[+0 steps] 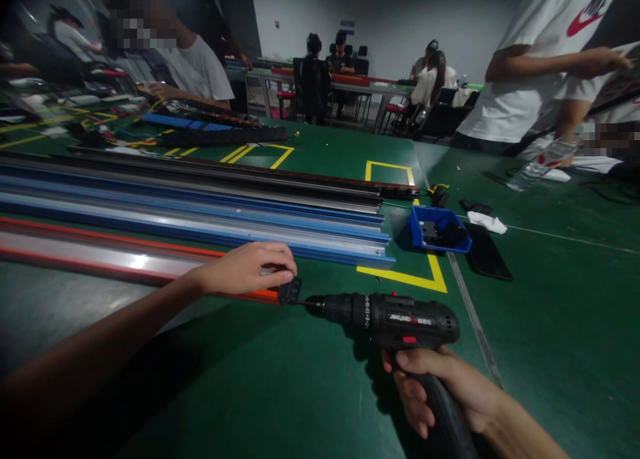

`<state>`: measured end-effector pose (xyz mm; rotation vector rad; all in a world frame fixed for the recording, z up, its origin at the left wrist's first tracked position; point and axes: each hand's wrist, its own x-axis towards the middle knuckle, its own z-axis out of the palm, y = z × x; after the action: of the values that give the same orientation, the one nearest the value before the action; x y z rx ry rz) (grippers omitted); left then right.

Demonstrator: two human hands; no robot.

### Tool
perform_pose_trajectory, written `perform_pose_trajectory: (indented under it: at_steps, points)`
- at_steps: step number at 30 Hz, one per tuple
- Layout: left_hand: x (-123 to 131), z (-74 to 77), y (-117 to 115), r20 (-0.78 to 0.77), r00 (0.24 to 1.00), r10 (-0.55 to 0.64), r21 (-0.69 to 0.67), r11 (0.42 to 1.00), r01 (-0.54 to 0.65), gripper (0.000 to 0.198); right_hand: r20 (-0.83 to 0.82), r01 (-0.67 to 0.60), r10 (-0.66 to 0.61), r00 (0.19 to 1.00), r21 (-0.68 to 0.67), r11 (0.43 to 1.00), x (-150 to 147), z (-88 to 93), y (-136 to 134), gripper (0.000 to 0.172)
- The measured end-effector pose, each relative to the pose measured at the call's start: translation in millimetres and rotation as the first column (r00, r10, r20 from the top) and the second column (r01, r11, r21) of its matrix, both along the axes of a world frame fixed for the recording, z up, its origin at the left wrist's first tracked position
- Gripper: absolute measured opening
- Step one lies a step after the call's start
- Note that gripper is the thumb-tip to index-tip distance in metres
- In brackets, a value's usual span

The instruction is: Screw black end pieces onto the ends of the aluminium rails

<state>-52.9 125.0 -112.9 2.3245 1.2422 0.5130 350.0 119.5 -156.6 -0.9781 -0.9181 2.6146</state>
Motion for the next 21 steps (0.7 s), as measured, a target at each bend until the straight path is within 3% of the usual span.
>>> perform_pose_trajectory:
  at_steps: [21]
  points:
    - [0.2, 0.2, -0.3, -0.002, 1.0, -0.005, -0.017, 1.0, 0.005, 0.026, -0.003, -0.013, 0.013, 1.0, 0.022, 1.0, -1.4, 2.4, -0.3, 0.031]
